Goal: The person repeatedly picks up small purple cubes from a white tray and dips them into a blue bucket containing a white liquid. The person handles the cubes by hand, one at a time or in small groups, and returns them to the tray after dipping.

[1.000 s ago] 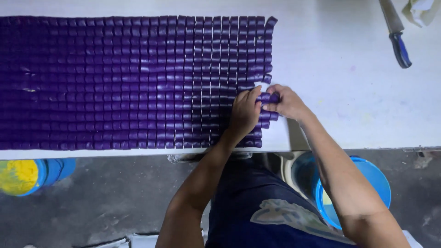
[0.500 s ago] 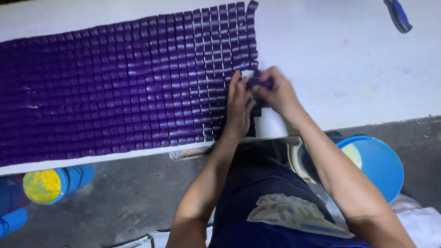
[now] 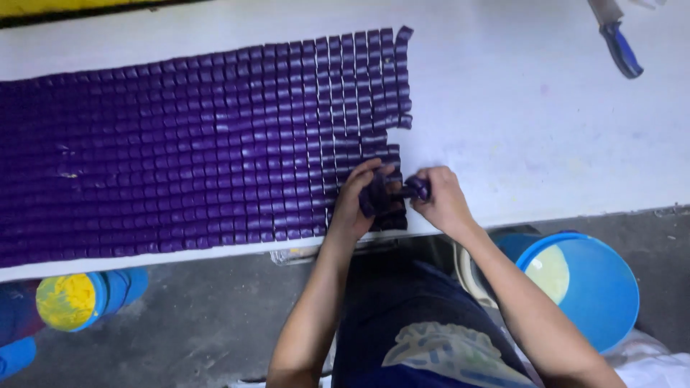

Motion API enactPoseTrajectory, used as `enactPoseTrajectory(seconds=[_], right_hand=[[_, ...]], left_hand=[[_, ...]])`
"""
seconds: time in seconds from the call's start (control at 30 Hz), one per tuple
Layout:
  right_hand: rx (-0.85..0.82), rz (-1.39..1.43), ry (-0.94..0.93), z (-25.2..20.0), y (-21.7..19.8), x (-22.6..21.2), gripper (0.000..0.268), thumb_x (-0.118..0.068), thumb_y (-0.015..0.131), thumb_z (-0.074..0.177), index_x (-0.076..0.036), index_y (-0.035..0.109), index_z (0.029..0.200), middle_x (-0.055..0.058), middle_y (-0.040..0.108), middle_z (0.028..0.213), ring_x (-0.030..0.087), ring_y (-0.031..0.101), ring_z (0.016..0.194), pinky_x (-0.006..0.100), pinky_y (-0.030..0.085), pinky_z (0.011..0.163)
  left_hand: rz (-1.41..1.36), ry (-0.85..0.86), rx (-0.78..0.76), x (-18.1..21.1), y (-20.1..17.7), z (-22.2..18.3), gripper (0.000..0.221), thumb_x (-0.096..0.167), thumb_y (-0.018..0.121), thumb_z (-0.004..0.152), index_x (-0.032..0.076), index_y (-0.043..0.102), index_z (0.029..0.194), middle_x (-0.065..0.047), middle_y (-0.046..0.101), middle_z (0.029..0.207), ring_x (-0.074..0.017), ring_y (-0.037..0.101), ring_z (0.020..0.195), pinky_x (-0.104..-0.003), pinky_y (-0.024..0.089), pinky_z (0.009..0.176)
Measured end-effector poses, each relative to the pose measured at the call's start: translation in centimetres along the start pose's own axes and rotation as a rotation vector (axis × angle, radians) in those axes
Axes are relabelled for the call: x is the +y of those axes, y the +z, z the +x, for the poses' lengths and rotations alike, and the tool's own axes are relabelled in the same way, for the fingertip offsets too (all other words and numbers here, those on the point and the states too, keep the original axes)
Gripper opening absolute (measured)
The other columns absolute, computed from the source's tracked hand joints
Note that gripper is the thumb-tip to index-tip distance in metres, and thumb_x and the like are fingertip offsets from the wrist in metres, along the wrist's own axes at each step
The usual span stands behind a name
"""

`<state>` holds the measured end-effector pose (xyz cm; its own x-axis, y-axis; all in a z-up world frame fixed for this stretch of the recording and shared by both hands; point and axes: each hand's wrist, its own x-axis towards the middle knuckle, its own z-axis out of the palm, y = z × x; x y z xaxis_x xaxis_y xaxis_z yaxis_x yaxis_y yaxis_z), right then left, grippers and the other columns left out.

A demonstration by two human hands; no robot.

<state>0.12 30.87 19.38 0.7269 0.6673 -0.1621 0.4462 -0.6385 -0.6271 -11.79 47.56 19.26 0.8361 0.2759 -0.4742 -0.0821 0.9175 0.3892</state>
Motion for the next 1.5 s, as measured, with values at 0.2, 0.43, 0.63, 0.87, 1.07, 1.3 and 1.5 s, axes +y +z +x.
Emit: enactPoseTrajectory(seconds=[0.2,0.43,0.63,0.87,1.07,1.3,1.5], right_hand=[[-0.054,-0.05,-0.052,1.0,-0.2,-0.2,0.066,-0.007,0.068,0.074,-0.012,0.056,0.139,0.018,0.057,0.117,0.042,0.059,0.11,0.049,0.052,0.097],[-0.23,-0.226,-0.141,0.1,-0.7,-1.5,0.087,-0.012,0.078,0.067,-0.016,0.051,0.15,0.02,0.054,0.135,0.049,0.055,0.119,0.052,0.051,0.102],[-0.01,-0.093,-0.198,0.4,-0.5,3.2,0.042,-0.016,0.078,0.076,-0.015,0.061,0.113,0.016,0.059,0.104,0.043,0.064,0.1,0.048,0.055,0.087],[0.035,0.158,-0.057,3.9,-4.9,-9.8,0.06,-0.029,0.075,0.088,-0.012,0.056,0.143,0.023,0.065,0.13,0.049,0.055,0.125,0.058,0.046,0.097],[0.109,0.165,-0.137,20.3,-6.3,-5.2,0.068,-0.045,0.046,0.106,0.003,0.038,0.154,0.031,0.043,0.153,0.049,0.037,0.143,0.056,0.027,0.117],[-0.149,-0.109,0.069,31.4,-3.1,-8.2,0.087,-0.069,0.01,0.094,-0.019,0.017,0.164,0.006,0.017,0.171,0.045,0.004,0.154,0.068,0.001,0.12],[-0.323,0.16,0.039,32.2,-4.0,-9.2,0.023,-0.013,0.078,0.086,-0.017,0.063,0.103,0.002,0.069,0.114,0.023,0.067,0.106,0.039,0.053,0.102]], left_hand=[[0.112,0.089,0.028,1.4,0.5,-0.6,0.05,0.025,0.074,0.093,0.008,0.059,0.138,-0.021,0.056,0.146,-0.0421,0.063,0.121,-0.064,0.061,0.081],[0.095,0.113,0.037,3.2,0.8,-2.3,0.047,0.028,0.074,0.091,0.003,0.063,0.129,-0.024,0.064,0.134,-0.045,0.069,0.108,-0.061,0.064,0.073],[0.006,0.079,-0.015,4.2,2.4,-2.1,0.044,0.03,0.072,0.093,0.0,0.061,0.123,-0.026,0.066,0.131,-0.0468,0.07,0.105,-0.061,0.063,0.071],[-0.004,0.126,-0.221,2.3,1.6,2.7,0.061,0.035,0.069,0.094,0.009,0.049,0.146,-0.022,0.05,0.15,-0.0428,0.062,0.117,-0.063,0.061,0.078],[-0.2,0.188,-0.274,5.0,-0.5,4.3,0.031,0.026,0.066,0.1,0.01,0.065,0.125,-0.02,0.063,0.133,-0.0414,0.066,0.111,-0.054,0.064,0.078],[-0.036,0.173,-0.311,6.5,-1.8,2.9,0.028,0.018,0.065,0.101,0.004,0.061,0.126,-0.024,0.06,0.135,-0.0463,0.066,0.108,-0.055,0.064,0.077],[-0.106,0.177,-0.425,6.8,-1.6,3.2,0.028,0.016,0.069,0.101,0.005,0.065,0.127,-0.024,0.059,0.135,-0.042,0.067,0.11,-0.053,0.065,0.081]])
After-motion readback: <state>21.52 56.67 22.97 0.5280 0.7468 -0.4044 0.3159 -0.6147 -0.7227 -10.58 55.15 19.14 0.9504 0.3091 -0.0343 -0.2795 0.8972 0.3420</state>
